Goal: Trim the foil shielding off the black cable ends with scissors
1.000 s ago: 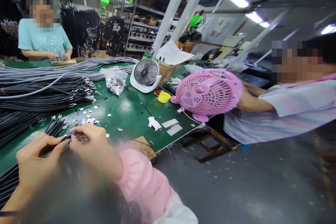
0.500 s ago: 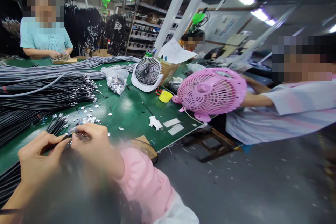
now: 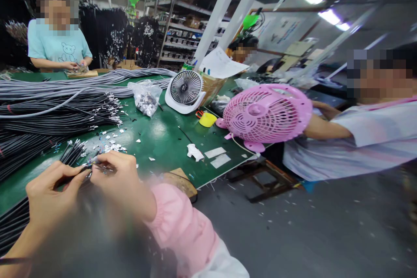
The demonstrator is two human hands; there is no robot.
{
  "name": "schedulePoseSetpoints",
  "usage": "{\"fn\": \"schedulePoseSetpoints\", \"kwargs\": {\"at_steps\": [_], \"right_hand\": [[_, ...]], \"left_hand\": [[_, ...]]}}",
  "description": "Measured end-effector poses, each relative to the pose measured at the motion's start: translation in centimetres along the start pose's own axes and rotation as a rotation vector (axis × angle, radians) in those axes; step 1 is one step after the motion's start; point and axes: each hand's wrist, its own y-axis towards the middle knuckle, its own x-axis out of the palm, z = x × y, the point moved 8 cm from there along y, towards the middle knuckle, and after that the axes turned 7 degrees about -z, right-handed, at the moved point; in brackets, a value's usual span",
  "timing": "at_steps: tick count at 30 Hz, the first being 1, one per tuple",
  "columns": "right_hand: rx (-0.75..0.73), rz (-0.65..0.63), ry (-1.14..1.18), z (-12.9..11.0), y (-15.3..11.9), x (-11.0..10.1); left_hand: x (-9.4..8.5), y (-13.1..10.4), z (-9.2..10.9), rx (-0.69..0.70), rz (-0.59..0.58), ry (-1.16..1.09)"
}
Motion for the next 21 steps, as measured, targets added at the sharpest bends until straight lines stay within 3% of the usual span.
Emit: {"fn": "schedulePoseSetpoints", "kwargs": {"at_steps": [4, 7, 10, 12, 17, 21], "right_hand": [[0.309, -0.054, 0.223, 2.4, 0.2, 0.3], [0.621, -0.248, 0.513, 4.7, -0.3, 2.1], [0.754, -0.406, 0.670, 5.3, -0.8, 3.5], [0.748, -0.410, 0.667, 5.2, -0.7, 3.6], [0.561, -0.217, 0.568, 4.1, 0.1, 2.2], [0.471, -0.243, 0.620, 3.1, 0.2, 2.0]], "left_hand": [[-0.1, 0.0, 0.0, 0.014, -0.009, -0.025], [0.1, 0.5, 0.1, 0.050, -0.107, -0.101], [0.5, 1.1, 0.0, 0.062, -0.246, -0.194], [0.5, 1.5, -0.3, 0.031, -0.292, -0.234], [0.4, 1.9, -1.1, -0.103, -0.297, -0.274], [0.3, 2.0, -1.5, -0.186, -0.263, -0.284]]}}
